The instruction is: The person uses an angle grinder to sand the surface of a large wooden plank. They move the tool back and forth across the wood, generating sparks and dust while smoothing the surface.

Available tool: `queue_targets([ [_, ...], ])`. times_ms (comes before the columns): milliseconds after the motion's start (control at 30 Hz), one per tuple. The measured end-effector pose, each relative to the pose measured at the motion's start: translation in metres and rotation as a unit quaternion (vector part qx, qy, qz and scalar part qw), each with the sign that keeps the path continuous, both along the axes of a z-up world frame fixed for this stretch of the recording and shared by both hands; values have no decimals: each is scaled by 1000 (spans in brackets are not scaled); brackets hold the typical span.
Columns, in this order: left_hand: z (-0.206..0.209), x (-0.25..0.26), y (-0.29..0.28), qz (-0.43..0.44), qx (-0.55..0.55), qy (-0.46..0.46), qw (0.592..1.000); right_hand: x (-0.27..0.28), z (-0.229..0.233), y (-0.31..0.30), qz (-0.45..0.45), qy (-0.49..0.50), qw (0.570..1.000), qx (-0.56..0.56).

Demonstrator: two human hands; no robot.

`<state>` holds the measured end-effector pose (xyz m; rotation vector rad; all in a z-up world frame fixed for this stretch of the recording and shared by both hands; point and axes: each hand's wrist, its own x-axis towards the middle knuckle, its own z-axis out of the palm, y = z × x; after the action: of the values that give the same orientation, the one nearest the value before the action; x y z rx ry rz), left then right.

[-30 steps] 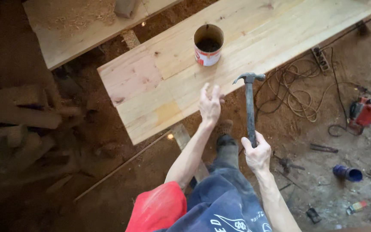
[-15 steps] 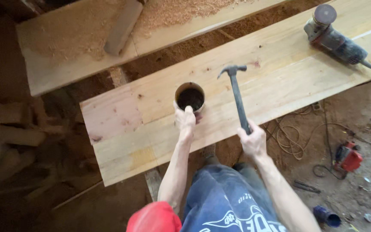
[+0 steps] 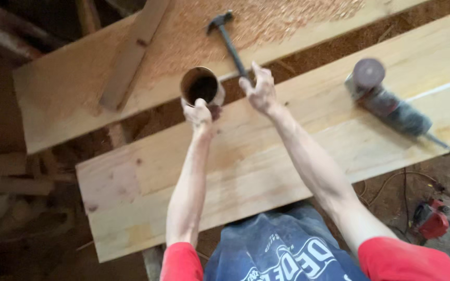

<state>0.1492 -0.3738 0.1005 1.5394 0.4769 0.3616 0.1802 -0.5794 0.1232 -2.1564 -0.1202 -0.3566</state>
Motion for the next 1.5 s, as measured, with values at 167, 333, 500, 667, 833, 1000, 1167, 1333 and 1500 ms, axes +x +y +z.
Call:
queue_targets([
  [167,-15,123,-28,45,-113,105,987,-90,10,-125,-117,-141,983,-5],
  [333,-15,191,-42,55,-153,114,980,-118,11,-276,-177,13,947,-269],
  [500,-17,166,-36,36,-209,151,965,-99,-12,-338,-60,128,919,-367],
  [667,-36,24,-82,-91,-101,31,990,-93,-17,-322,-49,278,943,-175],
  [833,-5,-151,-163,-330,-222,224,890,-163,21,-229,12,396,875,277],
  [1000,55,-244,-143,-404,-207,99,886,-223,47,-102,141,389,757,506],
  [1167,94,-304,-54,-310,7,282,908,-278,68,10,158,309,880,324],
  [1333,111,-365,21,-234,25,225,946,-306,59,99,130,252,959,-10],
  [1500,111,-401,54,-129,25,198,971,-320,53,157,160,300,940,38],
])
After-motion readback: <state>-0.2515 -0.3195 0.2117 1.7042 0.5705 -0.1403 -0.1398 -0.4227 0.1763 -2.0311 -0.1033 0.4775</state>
